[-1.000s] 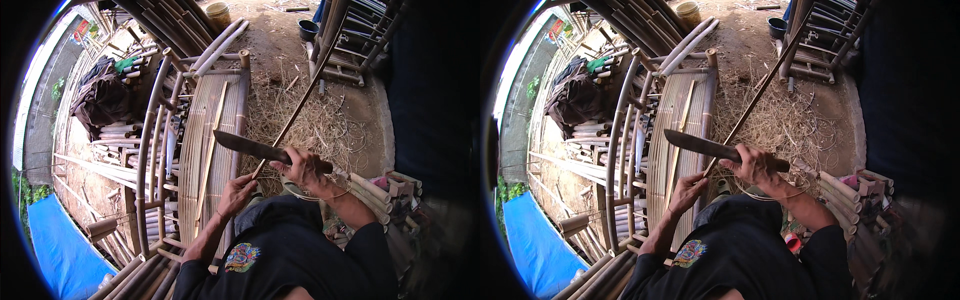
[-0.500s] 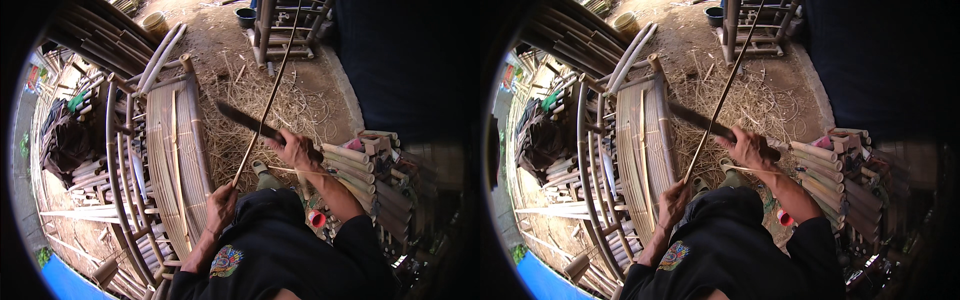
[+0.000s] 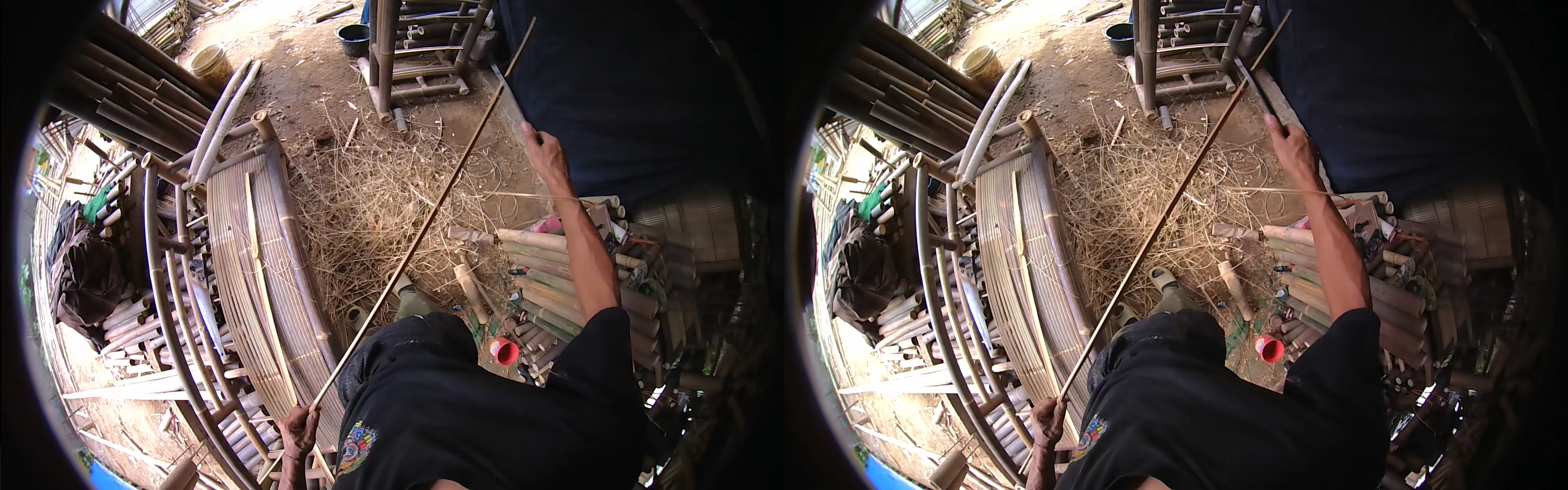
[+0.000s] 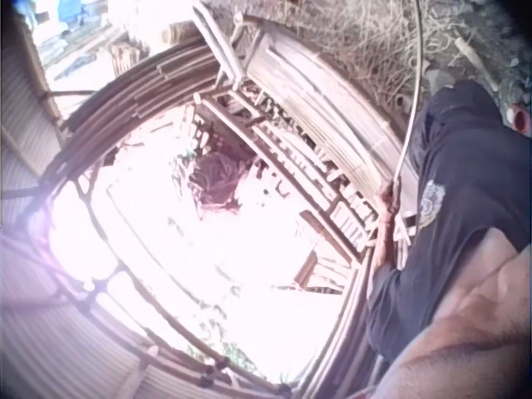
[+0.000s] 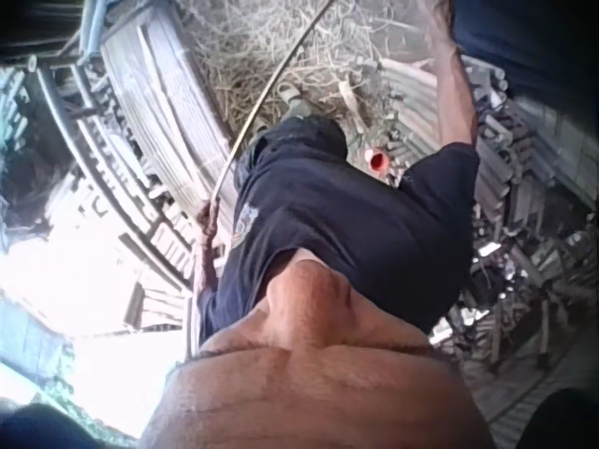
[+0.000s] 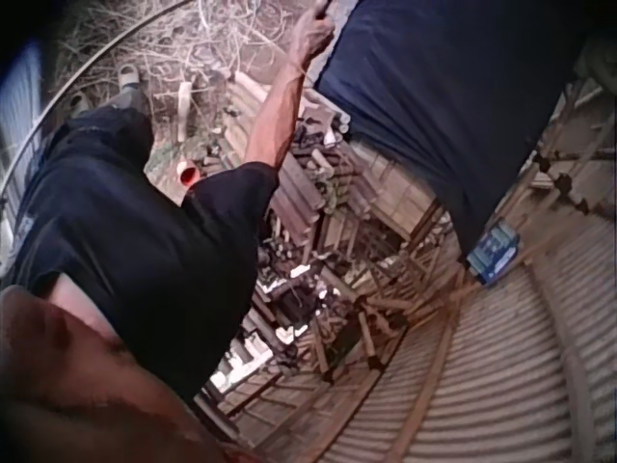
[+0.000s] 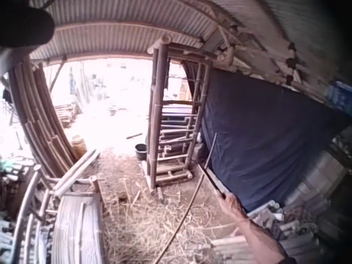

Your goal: The person uses a large knife to split bamboo poles into thin strips. They repeatedly strike the bamboo against a wooden frame to separate the layers, then place the finished strips on a nearby rack.

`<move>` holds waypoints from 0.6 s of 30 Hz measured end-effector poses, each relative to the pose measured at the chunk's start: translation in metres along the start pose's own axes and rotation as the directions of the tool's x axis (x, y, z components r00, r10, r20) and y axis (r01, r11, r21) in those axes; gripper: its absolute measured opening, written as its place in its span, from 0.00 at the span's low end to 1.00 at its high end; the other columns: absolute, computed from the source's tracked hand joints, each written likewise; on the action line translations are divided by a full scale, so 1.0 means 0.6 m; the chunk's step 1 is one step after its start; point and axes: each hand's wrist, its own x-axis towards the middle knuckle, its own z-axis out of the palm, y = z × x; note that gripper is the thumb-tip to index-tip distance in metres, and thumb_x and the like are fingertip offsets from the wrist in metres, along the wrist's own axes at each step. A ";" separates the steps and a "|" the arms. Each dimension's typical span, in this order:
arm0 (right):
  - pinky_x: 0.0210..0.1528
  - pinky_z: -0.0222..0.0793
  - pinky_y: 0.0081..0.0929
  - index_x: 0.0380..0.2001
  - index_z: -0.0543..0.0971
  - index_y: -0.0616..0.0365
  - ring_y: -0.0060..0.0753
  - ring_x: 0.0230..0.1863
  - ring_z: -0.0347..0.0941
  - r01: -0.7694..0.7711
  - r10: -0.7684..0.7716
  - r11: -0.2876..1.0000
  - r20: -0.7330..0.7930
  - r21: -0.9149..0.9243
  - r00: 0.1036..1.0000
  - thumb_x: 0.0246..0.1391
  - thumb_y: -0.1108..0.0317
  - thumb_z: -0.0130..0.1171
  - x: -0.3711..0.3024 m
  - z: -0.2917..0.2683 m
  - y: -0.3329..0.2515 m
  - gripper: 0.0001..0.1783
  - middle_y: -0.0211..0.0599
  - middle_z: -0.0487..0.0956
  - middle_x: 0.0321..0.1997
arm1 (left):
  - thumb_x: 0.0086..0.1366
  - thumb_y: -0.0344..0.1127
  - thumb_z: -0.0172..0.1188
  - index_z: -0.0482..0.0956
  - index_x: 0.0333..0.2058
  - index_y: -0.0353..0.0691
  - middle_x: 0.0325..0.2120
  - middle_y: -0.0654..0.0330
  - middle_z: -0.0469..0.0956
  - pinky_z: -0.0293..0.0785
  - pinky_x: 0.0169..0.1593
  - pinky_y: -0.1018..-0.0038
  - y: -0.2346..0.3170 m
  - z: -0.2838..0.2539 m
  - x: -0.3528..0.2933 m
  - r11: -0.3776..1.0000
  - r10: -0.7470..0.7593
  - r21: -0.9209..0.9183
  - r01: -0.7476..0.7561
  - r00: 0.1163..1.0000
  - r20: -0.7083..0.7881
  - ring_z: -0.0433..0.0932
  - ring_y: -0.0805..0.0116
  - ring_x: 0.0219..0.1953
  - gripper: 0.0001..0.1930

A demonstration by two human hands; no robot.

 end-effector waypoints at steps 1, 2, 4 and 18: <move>0.35 0.68 0.42 0.29 0.78 0.61 0.56 0.33 0.77 -0.026 0.027 0.999 -0.039 0.037 0.999 0.56 0.26 0.42 0.000 0.000 -0.007 0.42 0.52 0.77 0.24 | 0.66 0.36 0.60 0.82 0.40 0.33 0.18 0.64 0.74 0.65 0.24 0.74 -0.036 0.001 -0.009 0.999 -0.002 -0.031 0.004 0.998 0.061 0.70 0.75 0.20 0.12; 0.35 0.68 0.43 0.29 0.78 0.61 0.56 0.33 0.77 -0.008 0.010 0.998 -0.034 0.066 0.999 0.56 0.27 0.42 -0.013 0.005 -0.025 0.42 0.52 0.77 0.24 | 0.67 0.37 0.58 0.82 0.42 0.33 0.18 0.66 0.72 0.64 0.24 0.75 -0.014 0.004 -0.002 0.986 -0.108 -0.116 0.119 0.989 0.099 0.68 0.77 0.20 0.13; 0.35 0.68 0.43 0.28 0.78 0.61 0.55 0.33 0.77 0.027 -0.025 0.991 -0.024 0.133 0.999 0.57 0.28 0.42 -0.072 0.018 -0.070 0.41 0.51 0.77 0.24 | 0.69 0.39 0.56 0.80 0.45 0.33 0.18 0.71 0.69 0.61 0.23 0.79 0.040 0.023 0.039 0.901 -0.297 -0.268 0.340 0.936 0.189 0.66 0.81 0.20 0.15; 0.24 0.73 0.40 0.28 0.74 0.53 0.45 0.22 0.78 0.485 -0.597 0.792 0.303 0.370 0.743 0.54 0.36 0.57 -0.482 0.127 -0.236 0.28 0.37 0.76 0.19 | 0.73 0.43 0.49 0.76 0.47 0.36 0.14 0.74 0.62 0.52 0.18 0.83 0.249 0.111 0.288 0.695 -0.107 -0.657 0.293 0.945 0.308 0.58 0.85 0.15 0.16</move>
